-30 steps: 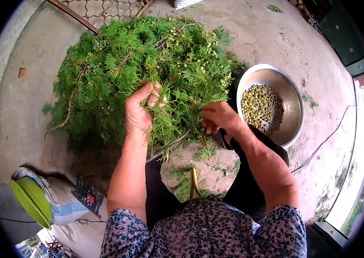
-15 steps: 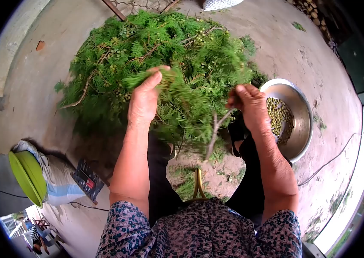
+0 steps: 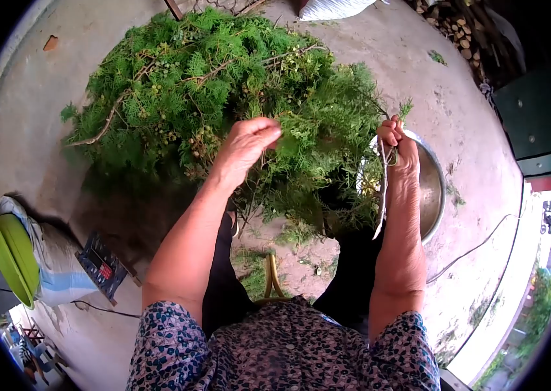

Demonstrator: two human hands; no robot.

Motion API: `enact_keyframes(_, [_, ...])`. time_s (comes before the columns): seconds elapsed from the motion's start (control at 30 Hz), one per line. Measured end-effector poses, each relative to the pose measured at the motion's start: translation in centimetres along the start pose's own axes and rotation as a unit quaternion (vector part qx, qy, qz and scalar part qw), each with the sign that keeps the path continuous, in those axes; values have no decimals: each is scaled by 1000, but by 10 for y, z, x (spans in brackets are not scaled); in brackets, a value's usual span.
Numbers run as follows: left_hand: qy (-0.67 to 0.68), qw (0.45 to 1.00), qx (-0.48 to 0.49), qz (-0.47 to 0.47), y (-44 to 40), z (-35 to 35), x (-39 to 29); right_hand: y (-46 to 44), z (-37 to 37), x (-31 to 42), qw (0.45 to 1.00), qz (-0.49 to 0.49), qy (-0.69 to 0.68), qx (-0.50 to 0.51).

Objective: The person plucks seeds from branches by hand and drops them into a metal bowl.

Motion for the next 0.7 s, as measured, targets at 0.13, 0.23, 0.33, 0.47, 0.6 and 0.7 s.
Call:
enact_keyframes(0.13, [97, 989, 89, 70, 1, -36, 0, 2, -8, -1, 1000, 5, -23, 16])
enact_keyframes(0.23, [231, 963, 121, 62, -2, -64, 0, 1, -6, -8, 998, -21, -54, 15])
enact_keyframes(0.33, [384, 913, 131, 42, -2, -79, -24, 0, -1, -14, 999, -12, -30, -5])
enact_keyframes(0.47, [434, 898, 77, 3, -11, -70, -29, 2, -2, -16, 996, -20, 82, -2])
enact_keyframes(0.6, [450, 889, -49, 66, -18, -43, -17, 1, -8, -3, 982, 48, 183, 10])
enact_keyframes(0.7, [490, 869, -69, -32, -26, -17, -15, 0, -14, 9, 959, 68, 266, 71])
Point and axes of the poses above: each hand's wrist, its own y-axis away from the middle knuckle, its own z-axis out of the back of the hand, x = y × z, the point moved 5 cm from there along -y, towards the middle knuckle, and after that the axes turned 13 degrees about -y, right-handed, at the moved point
